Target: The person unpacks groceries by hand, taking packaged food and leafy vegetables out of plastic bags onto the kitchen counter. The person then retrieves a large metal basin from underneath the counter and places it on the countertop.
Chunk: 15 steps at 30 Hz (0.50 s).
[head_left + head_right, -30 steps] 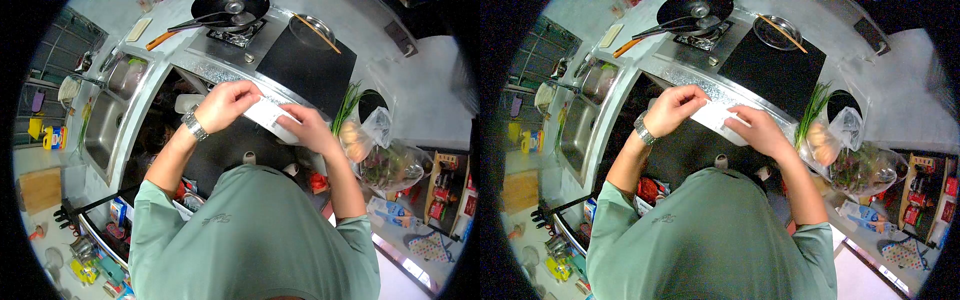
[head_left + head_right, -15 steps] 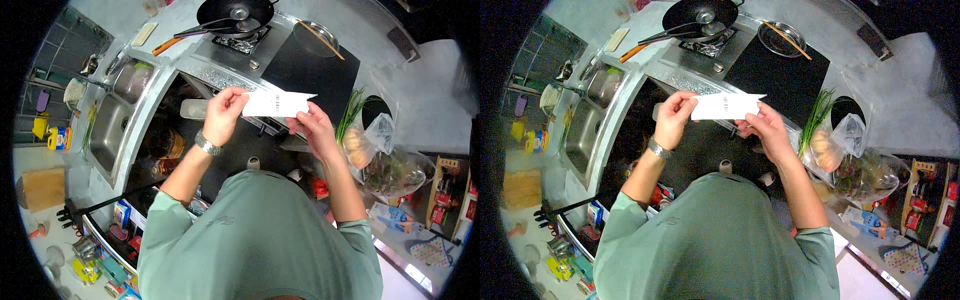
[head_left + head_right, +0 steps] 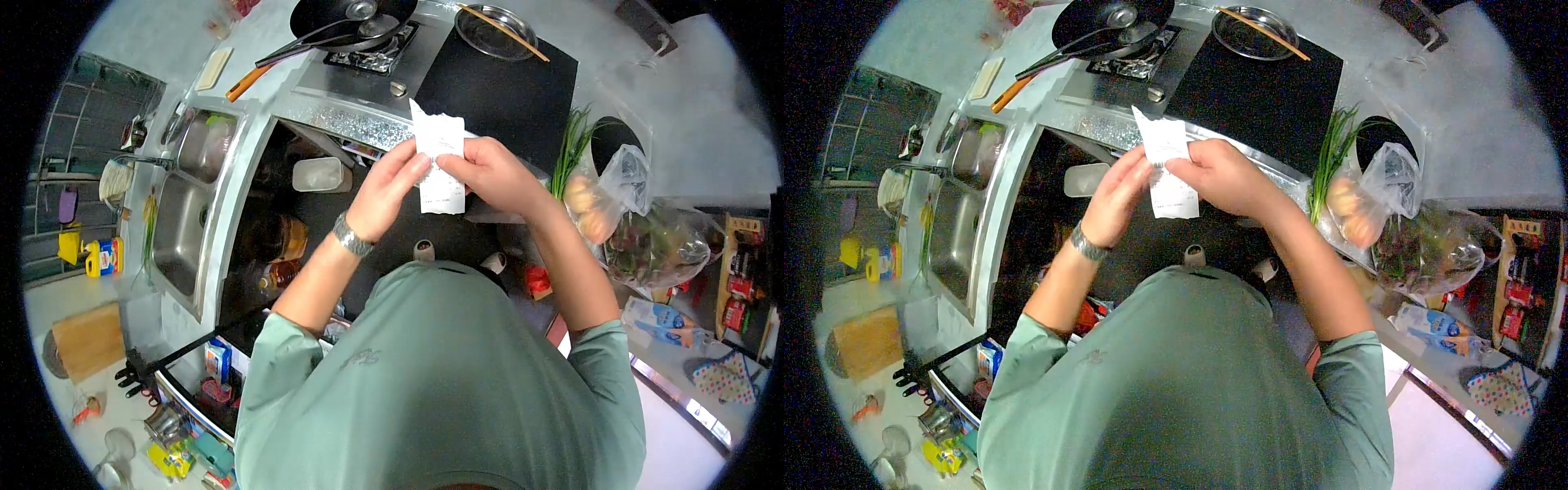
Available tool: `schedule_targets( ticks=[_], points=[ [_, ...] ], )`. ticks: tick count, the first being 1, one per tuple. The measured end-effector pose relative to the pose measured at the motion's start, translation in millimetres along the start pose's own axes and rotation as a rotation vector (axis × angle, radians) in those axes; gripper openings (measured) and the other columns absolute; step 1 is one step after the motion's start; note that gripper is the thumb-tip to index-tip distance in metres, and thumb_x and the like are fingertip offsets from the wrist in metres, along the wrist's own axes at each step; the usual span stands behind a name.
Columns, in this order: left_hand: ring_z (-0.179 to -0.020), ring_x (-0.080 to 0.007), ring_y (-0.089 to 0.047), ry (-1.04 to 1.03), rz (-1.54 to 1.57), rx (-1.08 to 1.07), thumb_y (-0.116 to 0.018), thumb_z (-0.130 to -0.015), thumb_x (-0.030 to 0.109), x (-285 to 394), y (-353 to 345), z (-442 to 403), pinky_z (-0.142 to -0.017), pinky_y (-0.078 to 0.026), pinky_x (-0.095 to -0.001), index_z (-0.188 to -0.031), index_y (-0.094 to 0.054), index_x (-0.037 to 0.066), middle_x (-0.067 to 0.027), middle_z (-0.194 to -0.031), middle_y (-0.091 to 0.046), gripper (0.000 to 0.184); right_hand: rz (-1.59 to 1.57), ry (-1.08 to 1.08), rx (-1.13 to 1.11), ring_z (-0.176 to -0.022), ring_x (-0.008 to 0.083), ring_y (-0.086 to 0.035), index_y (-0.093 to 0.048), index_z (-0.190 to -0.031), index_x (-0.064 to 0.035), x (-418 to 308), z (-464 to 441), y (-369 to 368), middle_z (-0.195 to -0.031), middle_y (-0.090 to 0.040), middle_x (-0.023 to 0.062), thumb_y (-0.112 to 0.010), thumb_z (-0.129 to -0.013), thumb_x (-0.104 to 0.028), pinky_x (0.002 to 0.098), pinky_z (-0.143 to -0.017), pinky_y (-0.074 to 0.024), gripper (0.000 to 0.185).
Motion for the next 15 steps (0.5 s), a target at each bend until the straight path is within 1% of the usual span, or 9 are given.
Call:
schedule_targets(
  ticks=[1, 3, 4, 5, 7, 8, 12, 15],
  points=[
    [-0.093, -0.0107, -0.057, 0.004, 0.0, 0.003, -0.048, -0.096, 0.023, -1, 2, -4, -0.082, -0.046, -0.0271, -0.118, -0.053, -0.002, -0.0063, -0.1, -0.062, 0.033, -0.003, -0.002, -0.003, -0.065, 0.0113, -0.059, -0.065, -0.089, 0.0046, -3, 1, -5, -0.075, -0.066, 0.0079, -0.055, -0.09, -0.021, 0.0287, -0.06, -0.0476, 0.028],
    [-0.103, -0.0178, -0.057, 0.27, 0.18, -0.012, -0.046, -0.097, 0.024, -20, 2, -9, -0.086, -0.048, -0.0307, -0.123, -0.048, -0.002, -0.0115, -0.112, -0.06, 0.036, -0.286, -0.082, -0.041, -0.065, 0.0098, -0.059, -0.065, -0.095, 0.0028, -7, 3, -15, -0.078, -0.065, 0.0043, -0.055, -0.09, -0.023, 0.0271, -0.059, -0.0479, 0.027],
    [-0.104, -0.0213, -0.059, 0.234, 0.219, 0.047, -0.043, -0.098, 0.025, -16, 1, -11, -0.083, -0.051, -0.0322, -0.121, -0.049, -0.001, -0.0159, -0.112, -0.061, 0.036, -0.248, -0.029, -0.092, -0.068, 0.0083, -0.059, -0.063, -0.1, 0.0005, 2, 0, -18, -0.083, -0.064, 0.0023, -0.054, -0.091, -0.022, 0.0246, -0.061, -0.0482, 0.026],
    [-0.104, -0.0213, -0.059, 0.232, 0.217, 0.046, -0.043, -0.098, 0.025, -14, -4, -14, -0.083, -0.051, -0.0322, -0.121, -0.049, -0.001, -0.0159, -0.112, -0.061, 0.036, -0.248, -0.026, -0.092, -0.068, 0.0083, -0.059, -0.063, -0.1, 0.0005, 2, 2, -21, -0.083, -0.064, 0.0023, -0.054, -0.091, -0.022, 0.0246, -0.061, -0.0482, 0.026],
    [-0.109, -0.0252, -0.057, 0.074, 0.4, 0.074, -0.039, -0.099, 0.026, -3, -7, -19, -0.086, -0.051, -0.0356, -0.121, -0.048, -0.002, -0.0201, -0.116, -0.059, 0.037, -0.452, -0.009, 0.034, -0.07, 0.0082, -0.058, -0.062, -0.1, -0.0005, 3, 10, -26, -0.083, -0.064, 0.0025, -0.053, -0.091, -0.021, 0.0232, -0.064, -0.0476, 0.024],
    [-0.112, -0.0293, -0.056, 0.092, 0.422, 0.091, -0.036, -0.099, 0.027, -3, -7, -17, -0.091, -0.049, -0.0403, -0.124, -0.045, -0.002, -0.0226, -0.119, -0.057, 0.039, -0.454, -0.042, -0.02, -0.071, 0.0091, -0.058, -0.062, -0.097, -0.0007, 13, 12, -31, -0.082, -0.065, 0.004, -0.052, -0.092, -0.02, 0.023, -0.066, -0.0477, 0.022],
    [-0.113, -0.0305, -0.055, 0.065, 0.43, 0.13, -0.037, -0.099, 0.028, -5, -6, -13, -0.094, -0.047, -0.0424, -0.127, -0.042, -0.001, -0.0226, -0.121, -0.055, 0.04, -0.464, -0.113, 0.047, -0.067, 0.0107, -0.059, -0.061, -0.093, 0.0006, 26, 20, -40, -0.079, -0.066, 0.007, -0.051, -0.092, -0.021, 0.0238, -0.063, -0.0486, 0.024],
    [-0.115, -0.0315, -0.054, 0.081, 0.45, 0.087, -0.039, -0.098, 0.028, -5, -7, -12, -0.096, -0.046, -0.0431, -0.128, -0.041, 0.0, -0.0228, -0.124, -0.053, 0.041, -0.442, -0.108, 0.049, -0.064, 0.0102, -0.059, -0.061, -0.092, 0.0, 30, 23, -37, -0.075, -0.064, 0.0054, -0.05, -0.092, -0.021, 0.023, -0.061, -0.048, 0.024]
  ],
)
Point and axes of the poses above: each hand's wrist, its own z-axis away from the middle knuckle, its own y-axis out of the back of the hand, x = y × z, the point moved 7 cm from there along -z, towards the middle knuckle
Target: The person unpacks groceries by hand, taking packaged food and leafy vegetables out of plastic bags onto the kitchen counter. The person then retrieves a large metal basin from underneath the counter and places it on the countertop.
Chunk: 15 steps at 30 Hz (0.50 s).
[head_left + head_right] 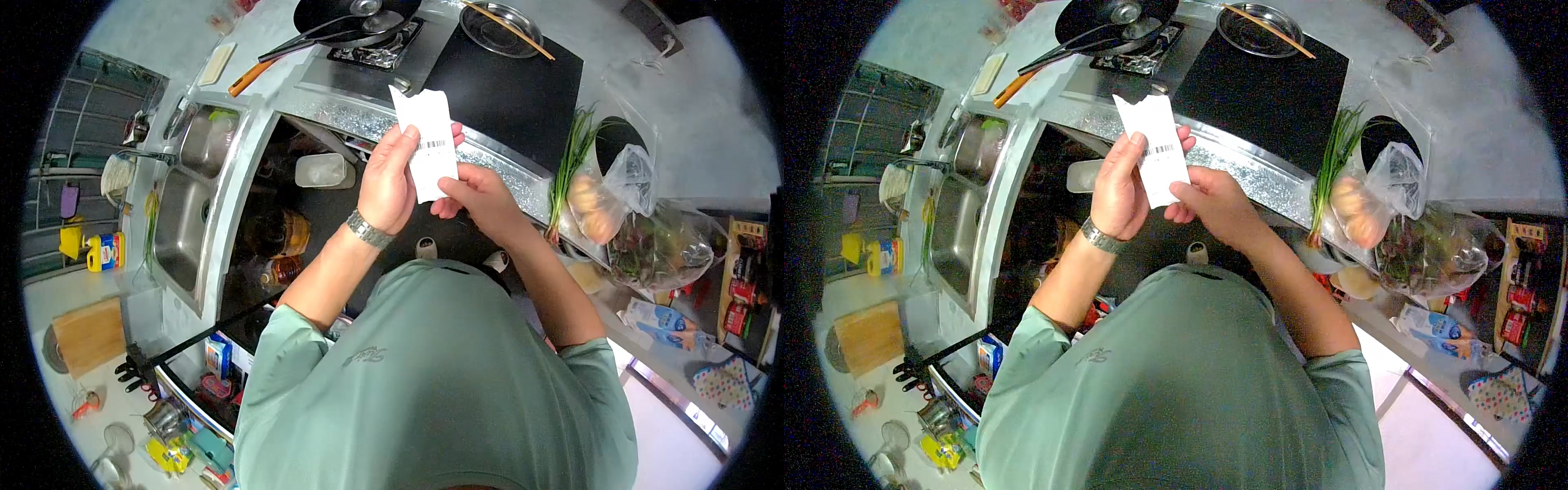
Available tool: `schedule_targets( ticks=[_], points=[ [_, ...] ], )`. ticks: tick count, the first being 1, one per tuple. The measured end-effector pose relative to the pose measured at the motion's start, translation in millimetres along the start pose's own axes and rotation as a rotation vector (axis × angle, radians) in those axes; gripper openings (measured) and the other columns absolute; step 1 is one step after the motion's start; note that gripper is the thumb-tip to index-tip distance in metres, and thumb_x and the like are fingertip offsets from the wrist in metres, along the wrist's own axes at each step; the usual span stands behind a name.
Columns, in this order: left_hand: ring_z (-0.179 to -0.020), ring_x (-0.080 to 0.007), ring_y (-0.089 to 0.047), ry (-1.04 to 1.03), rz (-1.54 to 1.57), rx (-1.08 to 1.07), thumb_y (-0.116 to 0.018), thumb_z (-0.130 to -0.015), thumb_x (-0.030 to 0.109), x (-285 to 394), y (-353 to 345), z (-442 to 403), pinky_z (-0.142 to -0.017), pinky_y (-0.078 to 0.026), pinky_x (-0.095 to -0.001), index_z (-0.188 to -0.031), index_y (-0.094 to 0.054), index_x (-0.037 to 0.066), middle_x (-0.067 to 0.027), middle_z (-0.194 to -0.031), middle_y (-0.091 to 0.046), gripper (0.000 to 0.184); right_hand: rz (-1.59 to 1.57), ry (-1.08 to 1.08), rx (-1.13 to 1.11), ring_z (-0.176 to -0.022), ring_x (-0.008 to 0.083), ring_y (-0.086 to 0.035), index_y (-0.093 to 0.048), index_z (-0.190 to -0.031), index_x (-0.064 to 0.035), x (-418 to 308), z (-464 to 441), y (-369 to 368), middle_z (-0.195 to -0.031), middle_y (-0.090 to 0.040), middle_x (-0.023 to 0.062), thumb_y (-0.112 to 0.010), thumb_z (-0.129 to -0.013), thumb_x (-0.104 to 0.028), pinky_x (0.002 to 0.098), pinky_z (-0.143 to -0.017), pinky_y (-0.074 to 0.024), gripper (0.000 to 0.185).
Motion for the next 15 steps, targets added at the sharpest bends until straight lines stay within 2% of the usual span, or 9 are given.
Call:
schedule_targets(
  ticks=[5, 13, 15],
  points=[
    [-0.117, -0.0315, -0.053, 0.125, 0.087, -0.08, -0.039, -0.098, 0.027, 1, -2, 0, -0.096, -0.045, -0.0437, -0.132, -0.037, -0.002, -0.0227, -0.125, -0.051, 0.045, 0.105, 0.002, -0.031, -0.063, 0.01, -0.058, -0.061, -0.093, -0.0014, -13, 6, -2, -0.072, -0.062, 0.0037, -0.049, -0.092, -0.022, 0.0227, -0.059, -0.0474, 0.024],
    [-0.114, -0.0325, -0.054, 0.094, 0.077, -0.044, -0.04, -0.098, 0.026, 10, -2, 0, -0.097, -0.046, -0.0439, -0.132, -0.037, -0.003, -0.0231, -0.123, -0.053, 0.045, 0.086, -0.011, -0.046, -0.067, 0.0101, -0.06, -0.062, -0.092, -0.0016, -11, 2, -7, -0.074, -0.063, 0.0039, -0.052, -0.091, -0.022, 0.0235, -0.061, -0.0485, 0.022],
    [-0.113, -0.033, -0.055, 0.084, 0.083, -0.027, -0.04, -0.098, 0.026, 12, 2, 0, -0.097, -0.046, -0.0439, -0.132, -0.037, -0.003, -0.0235, -0.122, -0.053, 0.045, 0.184, 0.097, 0.125, -0.073, 0.0117, -0.062, -0.062, -0.095, 0.0008, -26, 8, 4, -0.082, -0.065, 0.0058, -0.054, -0.092, -0.016, 0.0245, -0.067, -0.0503, 0.019]
  ],
)
Point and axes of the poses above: each hand's wrist, its own z-axis away from the middle knuckle, its own y-axis out of the back of the hand, x = y × z, the point moved 7 cm from there along -z, towards the middle knuckle
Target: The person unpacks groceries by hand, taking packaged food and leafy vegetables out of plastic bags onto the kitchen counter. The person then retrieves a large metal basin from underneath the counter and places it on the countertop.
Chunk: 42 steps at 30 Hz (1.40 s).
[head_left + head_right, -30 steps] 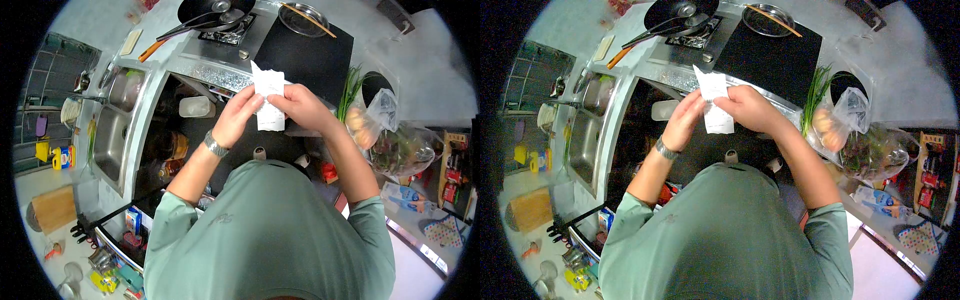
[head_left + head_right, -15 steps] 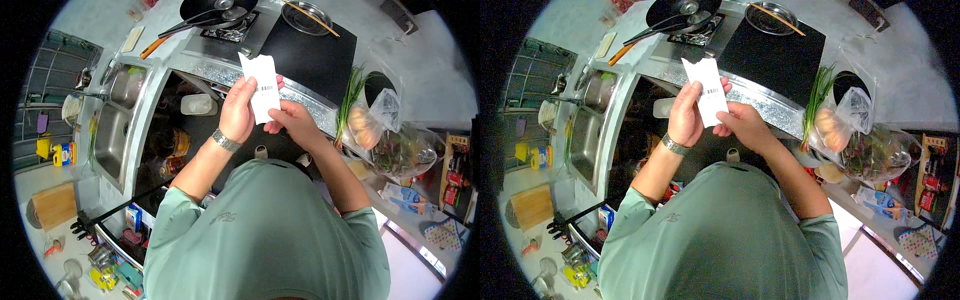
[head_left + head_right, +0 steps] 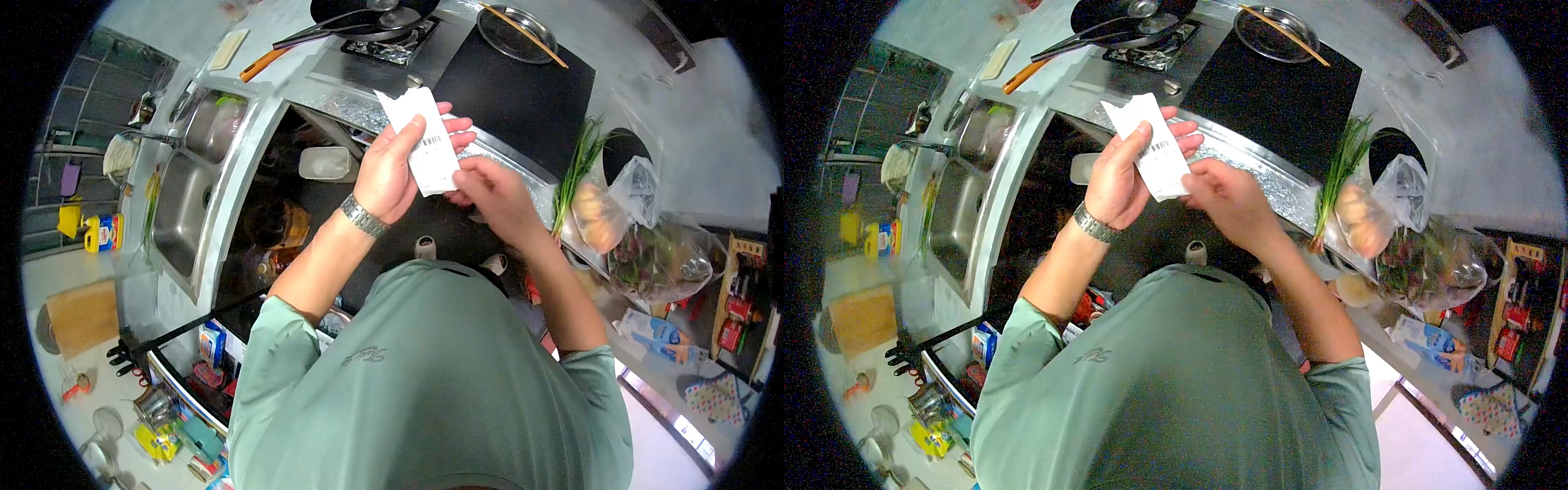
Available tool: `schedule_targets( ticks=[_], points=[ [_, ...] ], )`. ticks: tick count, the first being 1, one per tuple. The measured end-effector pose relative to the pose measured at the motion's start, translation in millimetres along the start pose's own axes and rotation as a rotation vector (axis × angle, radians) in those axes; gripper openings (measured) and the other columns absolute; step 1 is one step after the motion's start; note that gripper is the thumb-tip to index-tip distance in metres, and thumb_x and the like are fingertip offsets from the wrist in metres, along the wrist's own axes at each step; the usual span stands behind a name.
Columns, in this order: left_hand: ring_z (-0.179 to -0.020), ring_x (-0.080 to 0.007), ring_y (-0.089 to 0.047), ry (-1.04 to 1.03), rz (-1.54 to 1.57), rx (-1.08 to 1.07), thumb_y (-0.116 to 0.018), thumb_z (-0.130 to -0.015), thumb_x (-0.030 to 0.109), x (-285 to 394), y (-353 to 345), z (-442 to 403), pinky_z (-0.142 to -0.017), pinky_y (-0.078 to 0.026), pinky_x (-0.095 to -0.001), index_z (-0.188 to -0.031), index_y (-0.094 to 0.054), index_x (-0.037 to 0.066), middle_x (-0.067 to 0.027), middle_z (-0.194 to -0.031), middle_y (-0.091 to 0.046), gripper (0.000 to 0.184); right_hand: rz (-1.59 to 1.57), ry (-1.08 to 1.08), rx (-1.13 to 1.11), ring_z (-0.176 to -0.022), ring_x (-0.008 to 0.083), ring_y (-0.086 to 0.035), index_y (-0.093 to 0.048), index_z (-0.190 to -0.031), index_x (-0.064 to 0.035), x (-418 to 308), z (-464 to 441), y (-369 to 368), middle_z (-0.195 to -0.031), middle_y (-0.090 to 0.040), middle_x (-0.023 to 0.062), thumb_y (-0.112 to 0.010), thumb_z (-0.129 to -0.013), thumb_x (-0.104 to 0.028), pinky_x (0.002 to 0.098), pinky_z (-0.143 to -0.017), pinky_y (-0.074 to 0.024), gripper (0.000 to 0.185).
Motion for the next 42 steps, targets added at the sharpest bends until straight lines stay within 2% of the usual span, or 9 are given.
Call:
schedule_targets(
  ticks=[1, 3, 6, 7, 9, 29, 33, 34, 42],
  points=[
    [-0.113, -0.0335, -0.055, -0.005, 0.006, 0.014, -0.04, -0.098, 0.026, 2, 2, 0, -0.097, -0.045, -0.0438, -0.132, -0.037, -0.003, -0.0241, -0.122, -0.053, 0.045, -0.002, 0.0, -0.005, -0.073, 0.0117, -0.062, -0.062, -0.095, 0.0008, -6, 4, 2, -0.082, -0.065, 0.0058, -0.054, -0.092, -0.016, 0.0245, -0.067, -0.0503, 0.019],
    [-0.112, -0.034, -0.056, -0.012, 0.011, 0.033, -0.04, -0.098, 0.026, 5, 4, -1, -0.097, -0.045, -0.0437, -0.132, -0.038, -0.003, -0.0246, -0.123, -0.053, 0.044, 0.097, 0.266, 0.231, -0.079, 0.0134, -0.063, -0.063, -0.098, 0.0024, -48, 20, 29, -0.092, -0.067, 0.0081, -0.054, -0.092, -0.01, 0.0257, -0.073, -0.0505, 0.016],
    [-0.112, -0.0348, -0.056, -0.014, 0.017, 0.039, -0.04, -0.098, 0.025, 8, 6, -2, -0.098, -0.045, -0.0436, -0.132, -0.038, -0.003, -0.0256, -0.123, -0.052, 0.044, 0.361, 0.734, 0.25, -0.094, 0.0252, -0.06, -0.064, -0.093, 0.0037, -138, 64, 44, -0.096, -0.066, 0.0156, -0.049, -0.085, 0.002, 0.0346, -0.084, -0.0465, 0.017],
    [-0.111, -0.0351, -0.056, -0.018, 0.009, 0.041, -0.04, -0.098, 0.025, 9, 6, -2, -0.098, -0.045, -0.0436, -0.132, -0.038, -0.003, -0.0259, -0.123, -0.052, 0.044, 0.392, 0.907, 0.276, -0.088, 0.0267, -0.059, -0.063, -0.089, 0.0028, -161, 79, 46, -0.093, -0.064, 0.0165, -0.048, -0.082, -0.002, 0.0369, -0.08, -0.0465, 0.017],
    [-0.111, -0.0355, -0.056, -0.011, -0.003, 0.037, -0.04, -0.098, 0.025, 8, 6, -4, -0.099, -0.044, -0.0435, -0.132, -0.037, -0.003, -0.0261, -0.123, -0.052, 0.044, 0.371, 1.014, 0.121, -0.097, 0.0291, -0.055, -0.06, -0.095, 0.0042, -186, 103, 57, -0.1, -0.061, 0.0189, -0.045, -0.086, -0.007, 0.0397, -0.084, -0.0436, 0.021],
    [-0.109, -0.0321, -0.058, 0.047, 0.061, 0.145, -0.038, -0.098, 0.017, 4, 1, -1, -0.097, -0.045, -0.0431, -0.129, -0.04, -0.005, -0.0247, -0.119, -0.056, 0.038, 0.76, 0.932, 0.634, -0.095, 0.0279, -0.055, -0.059, -0.096, 0.0036, -232, 152, 133, -0.1, -0.06, 0.018, -0.046, -0.086, -0.009, 0.0393, -0.083, -0.0438, 0.02],
    [-0.111, -0.0361, -0.056, 0.033, 0.056, 0.127, -0.038, -0.097, 0.017, 3, 0, -2, -0.098, -0.044, -0.0472, -0.127, -0.04, -0.006, -0.0271, -0.119, -0.055, 0.038, 0.736, 0.917, 0.757, -0.095, 0.0277, -0.055, -0.059, -0.096, 0.0035, -233, 147, 157, -0.099, -0.06, 0.0178, -0.047, -0.086, -0.009, 0.0392, -0.083, -0.0438, 0.02],
    [-0.106, -0.0362, -0.059, 0.075, 0.04, 0.128, -0.047, -0.094, 0.022, 4, -1, -2, -0.096, -0.044, -0.0504, -0.127, -0.041, -0.003, -0.0244, -0.117, -0.056, 0.042, 0.722, 0.908, 0.775, -0.095, 0.0276, -0.055, -0.059, -0.096, 0.0035, -231, 151, 160, -0.099, -0.06, 0.0177, -0.047, -0.086, -0.009, 0.0392, -0.083, -0.0438, 0.02],
    [-0.108, -0.0328, -0.058, 0.031, 0.037, 0.077, -0.042, -0.097, 0.023, 4, 1, 3, -0.096, -0.046, -0.0416, -0.13, -0.039, -0.004, -0.0248, -0.12, -0.055, 0.042, 0.768, 0.898, 0.648, -0.094, 0.0271, -0.055, -0.059, -0.097, 0.0033, -219, 173, 125, -0.099, -0.06, 0.0174, -0.047, -0.086, -0.009, 0.039, -0.082, -0.0439, 0.02]
  ],
)
Point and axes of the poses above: each hand's wrist, its own z-axis away from the middle knuckle, its own y-axis out of the back of the hand, x = y × z, the point moved 7 cm from there along -z, towards the middle knuckle
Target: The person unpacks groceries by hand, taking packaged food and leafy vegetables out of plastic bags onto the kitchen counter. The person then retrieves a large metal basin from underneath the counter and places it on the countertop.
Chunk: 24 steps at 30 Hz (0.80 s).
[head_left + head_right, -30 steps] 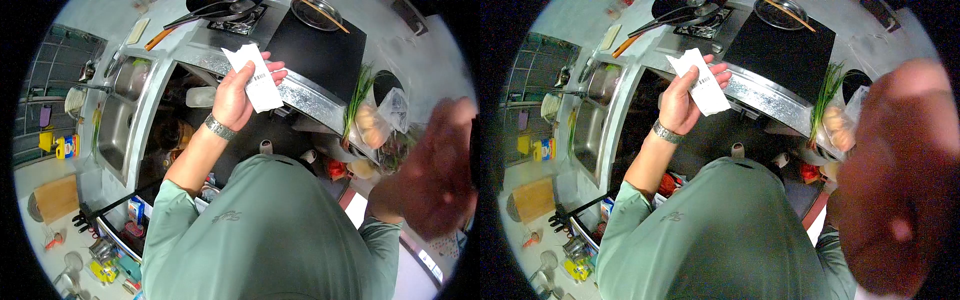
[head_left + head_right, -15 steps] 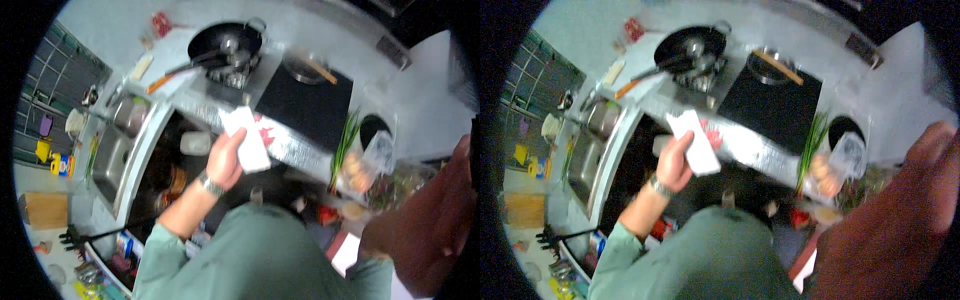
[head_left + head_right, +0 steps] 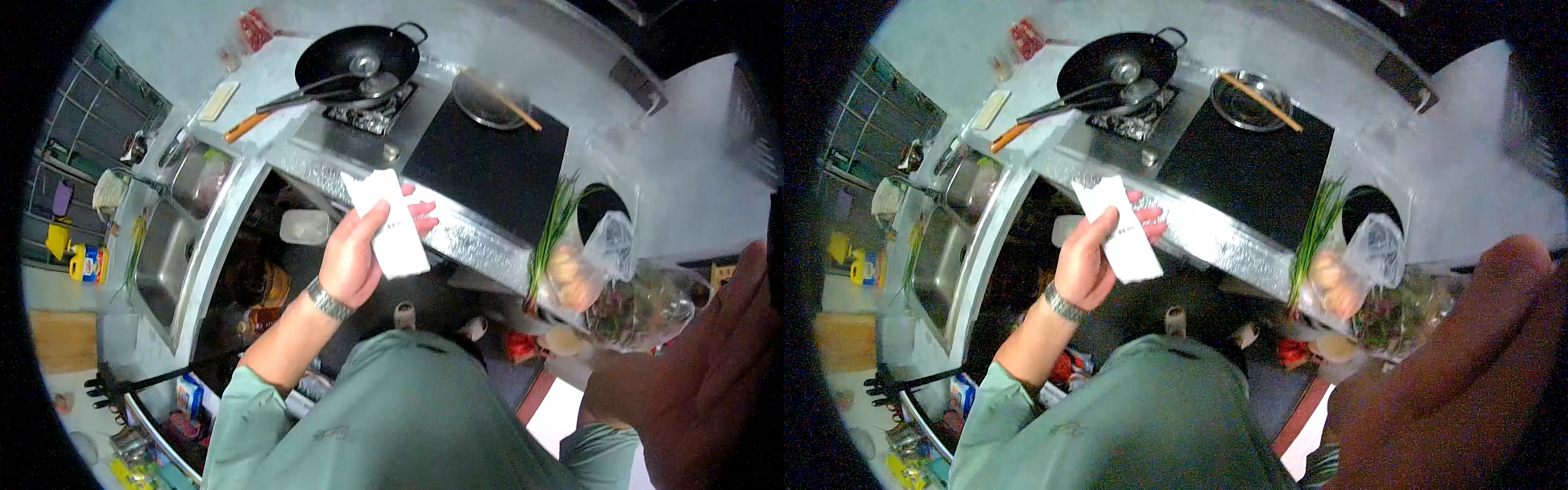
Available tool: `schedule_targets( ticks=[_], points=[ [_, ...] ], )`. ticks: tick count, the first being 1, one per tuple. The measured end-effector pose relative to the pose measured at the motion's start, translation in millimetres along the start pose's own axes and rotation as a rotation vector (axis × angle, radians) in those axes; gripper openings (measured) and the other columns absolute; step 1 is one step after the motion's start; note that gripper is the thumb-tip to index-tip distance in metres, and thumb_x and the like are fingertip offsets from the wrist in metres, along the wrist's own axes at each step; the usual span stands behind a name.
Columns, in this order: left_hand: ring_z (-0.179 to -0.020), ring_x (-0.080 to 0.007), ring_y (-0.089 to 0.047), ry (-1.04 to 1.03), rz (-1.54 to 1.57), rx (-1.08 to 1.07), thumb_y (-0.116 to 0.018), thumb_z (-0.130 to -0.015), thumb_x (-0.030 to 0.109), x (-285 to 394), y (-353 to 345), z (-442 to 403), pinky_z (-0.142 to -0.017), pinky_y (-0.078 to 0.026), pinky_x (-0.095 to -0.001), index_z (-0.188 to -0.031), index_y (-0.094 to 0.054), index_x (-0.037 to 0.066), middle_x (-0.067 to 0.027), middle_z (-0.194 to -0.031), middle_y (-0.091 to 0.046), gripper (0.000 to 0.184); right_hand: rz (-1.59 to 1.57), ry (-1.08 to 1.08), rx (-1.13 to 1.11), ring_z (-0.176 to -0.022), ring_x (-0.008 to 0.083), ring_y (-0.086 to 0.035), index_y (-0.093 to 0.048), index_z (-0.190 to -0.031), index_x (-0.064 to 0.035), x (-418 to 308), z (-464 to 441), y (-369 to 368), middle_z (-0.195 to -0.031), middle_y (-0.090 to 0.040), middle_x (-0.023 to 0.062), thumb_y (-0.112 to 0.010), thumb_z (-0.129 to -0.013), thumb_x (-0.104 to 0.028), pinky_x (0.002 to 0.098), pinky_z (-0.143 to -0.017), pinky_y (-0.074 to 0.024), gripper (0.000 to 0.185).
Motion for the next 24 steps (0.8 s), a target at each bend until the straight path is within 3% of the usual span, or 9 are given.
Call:
schedule_targets(
  ticks=[24],
  points=[
    [-0.107, -0.0322, -0.059, -0.004, -0.025, -0.005, -0.044, -0.097, 0.027, -5, -2, 5, -0.094, -0.047, -0.041, -0.13, -0.039, -0.004, -0.0242, -0.119, -0.056, 0.045, -0.055, -0.023, -0.032, -0.091, 0.0257, -0.055, -0.059, -0.098, 0.0026, -8, 12, 0, -0.098, -0.059, 0.0163, -0.049, -0.086, -0.011, 0.0385, -0.08, -0.0441, 0.02]
  ],
)
Point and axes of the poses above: each hand's wrist, its own z-axis away from the middle knuckle, its own y-axis out of the back of the hand, x = y × z, the point moved 7 cm from there along -z, towards the middle knuckle
